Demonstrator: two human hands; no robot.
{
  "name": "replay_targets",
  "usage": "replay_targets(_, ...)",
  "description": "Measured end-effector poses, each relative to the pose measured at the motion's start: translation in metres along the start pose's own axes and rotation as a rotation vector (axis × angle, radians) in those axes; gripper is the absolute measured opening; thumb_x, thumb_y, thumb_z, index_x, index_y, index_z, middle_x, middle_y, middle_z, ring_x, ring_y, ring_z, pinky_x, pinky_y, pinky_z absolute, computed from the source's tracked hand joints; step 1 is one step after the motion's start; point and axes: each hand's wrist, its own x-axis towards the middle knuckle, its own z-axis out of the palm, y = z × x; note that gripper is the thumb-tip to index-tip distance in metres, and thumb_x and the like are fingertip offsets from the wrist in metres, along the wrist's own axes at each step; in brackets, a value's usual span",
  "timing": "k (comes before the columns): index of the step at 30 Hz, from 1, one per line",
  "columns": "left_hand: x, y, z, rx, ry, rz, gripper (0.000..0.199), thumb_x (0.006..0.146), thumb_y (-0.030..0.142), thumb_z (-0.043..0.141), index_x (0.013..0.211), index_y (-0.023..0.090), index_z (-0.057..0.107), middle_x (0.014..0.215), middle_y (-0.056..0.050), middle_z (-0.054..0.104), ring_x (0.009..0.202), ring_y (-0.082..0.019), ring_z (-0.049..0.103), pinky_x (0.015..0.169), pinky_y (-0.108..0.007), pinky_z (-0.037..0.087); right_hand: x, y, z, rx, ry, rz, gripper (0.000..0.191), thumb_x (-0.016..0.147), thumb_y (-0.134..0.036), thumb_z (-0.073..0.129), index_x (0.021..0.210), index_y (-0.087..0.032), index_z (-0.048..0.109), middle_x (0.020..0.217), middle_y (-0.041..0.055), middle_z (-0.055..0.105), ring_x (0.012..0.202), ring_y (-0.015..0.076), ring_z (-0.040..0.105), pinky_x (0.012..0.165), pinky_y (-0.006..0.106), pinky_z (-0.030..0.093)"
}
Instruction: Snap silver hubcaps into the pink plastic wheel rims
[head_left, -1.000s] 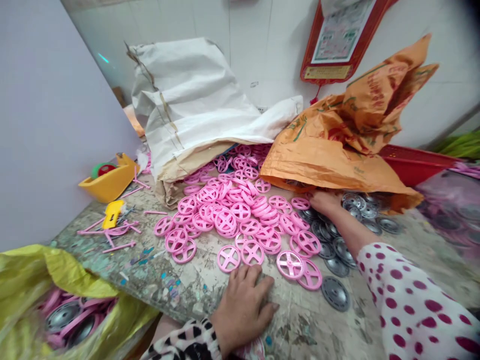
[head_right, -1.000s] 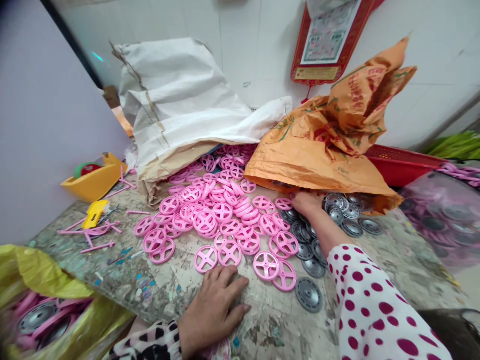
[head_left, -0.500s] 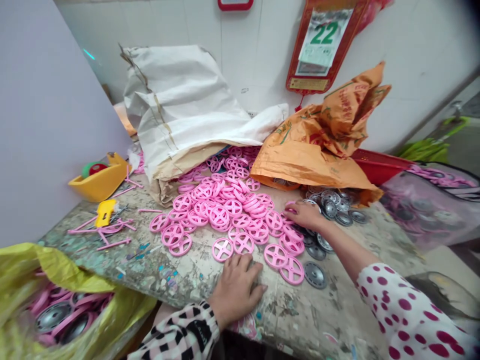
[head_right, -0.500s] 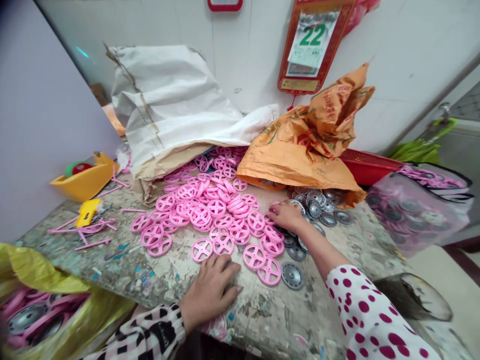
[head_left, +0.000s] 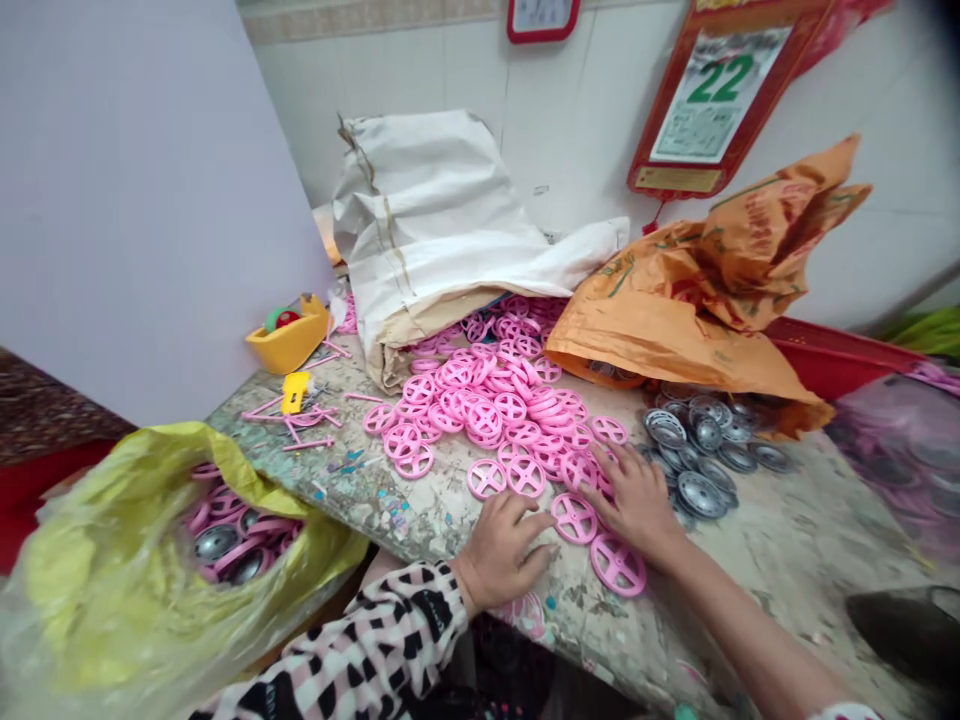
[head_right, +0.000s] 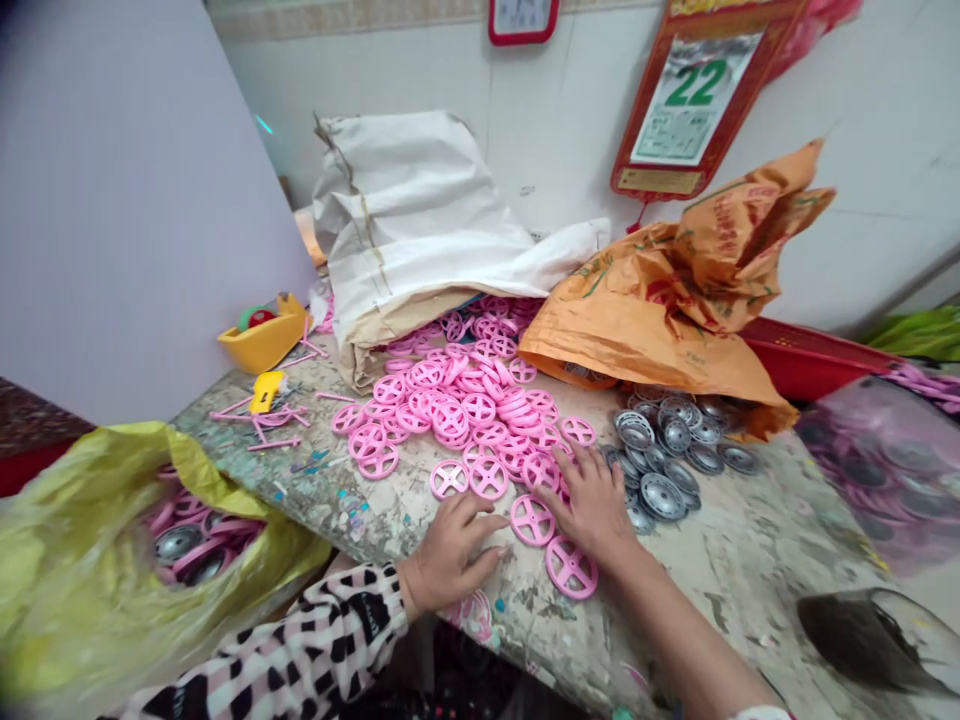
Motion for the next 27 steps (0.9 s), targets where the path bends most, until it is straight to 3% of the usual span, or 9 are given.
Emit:
replay_targets(3, 0.004, -0.022, -0.026, 0.099, 0.138, -0.08, 0.03, 0.084, 0.033, 0.053, 0.11, 0.02, 0.063, 0.108, -0.01, 0.059, 0.102, -0.024, 0.052, 0.09, -0.042, 0.04, -0.022, -0.012, 0.003, -0.038, 0.061, -0.055, 0.06, 0.089, -0.061, 0.038, 0.14, -0.031, 0.042, 0.149, 0.0081, 0.031, 0.134, 0.0363, 0.028, 0.102, 0.062, 0.025)
replay_targets(8, 0.019, -0.095, -0.083, 0.489, 0.319, -0.513, 0.044, 0.086, 0.043, 0.05, 0.123, 0.021, 0.058, 0.128, -0.012, 0.053, 0.122, -0.031, 0.043, 0.102, -0.047, 0.031, -0.042, -0.013, 0.018, -0.001, 0.089, -0.103, 0.056, 0.086, -0.06, 0.043, 0.133, -0.032, 0.051, 0.146, 0.0078, 0.036, 0.134, 0.0366, 0.027, 0.1, 0.059, 0.031)
replay_targets(10, 0.023, -0.121, -0.095, 0.561, 0.296, -0.669, 0.053, 0.085, 0.051, 0.049, 0.13, 0.022, 0.052, 0.135, -0.012, 0.049, 0.126, -0.033, 0.039, 0.102, -0.049, 0.031, -0.041, -0.011, 0.021, 0.02, 0.092, -0.09, 0.055, 0.086, -0.06, 0.045, 0.132, -0.031, 0.053, 0.144, 0.0077, 0.038, 0.132, 0.0365, 0.03, 0.1, 0.057, 0.032)
replay_targets(13, 0.027, -0.142, -0.096, 0.524, 0.163, -0.772, 0.061, 0.085, 0.059, 0.043, 0.134, 0.024, 0.048, 0.136, -0.011, 0.05, 0.12, -0.036, 0.044, 0.097, -0.052, 0.035, -0.039, -0.009, 0.02, 0.038, 0.09, -0.101, 0.056, 0.085, -0.061, 0.046, 0.133, -0.032, 0.052, 0.145, 0.0067, 0.037, 0.131, 0.0365, 0.031, 0.1, 0.057, 0.032)
replay_targets(17, 0.029, -0.135, -0.077, 0.502, 0.096, -0.717, 0.057, 0.084, 0.064, 0.042, 0.127, 0.029, 0.055, 0.132, -0.008, 0.055, 0.113, -0.038, 0.047, 0.092, -0.057, 0.035, -0.038, -0.01, 0.016, 0.049, 0.075, -0.105, 0.058, 0.083, -0.061, 0.048, 0.134, -0.032, 0.051, 0.146, 0.0062, 0.036, 0.131, 0.037, 0.03, 0.1, 0.058, 0.031)
replay_targets(21, 0.034, -0.108, -0.054, 0.494, 0.11, -0.596, 0.054, 0.08, 0.063, 0.049, 0.121, 0.029, 0.06, 0.128, -0.009, 0.056, 0.113, -0.04, 0.044, 0.09, -0.058, 0.033, -0.039, -0.011, 0.014, 0.071, 0.066, -0.1, 0.058, 0.083, -0.06, 0.049, 0.134, -0.033, 0.051, 0.146, 0.0055, 0.036, 0.132, 0.0369, 0.029, 0.101, 0.058, 0.03)
replay_targets(27, 0.043, -0.067, -0.019, 0.372, 0.016, -0.442, 0.058, 0.079, 0.062, 0.052, 0.125, 0.025, 0.054, 0.125, -0.01, 0.057, 0.111, -0.036, 0.046, 0.094, -0.057, 0.03, -0.038, -0.013, 0.012, 0.081, 0.064, -0.082, 0.06, 0.083, -0.06, 0.049, 0.133, -0.028, 0.052, 0.147, 0.0063, 0.036, 0.131, 0.0361, 0.029, 0.103, 0.057, 0.029)
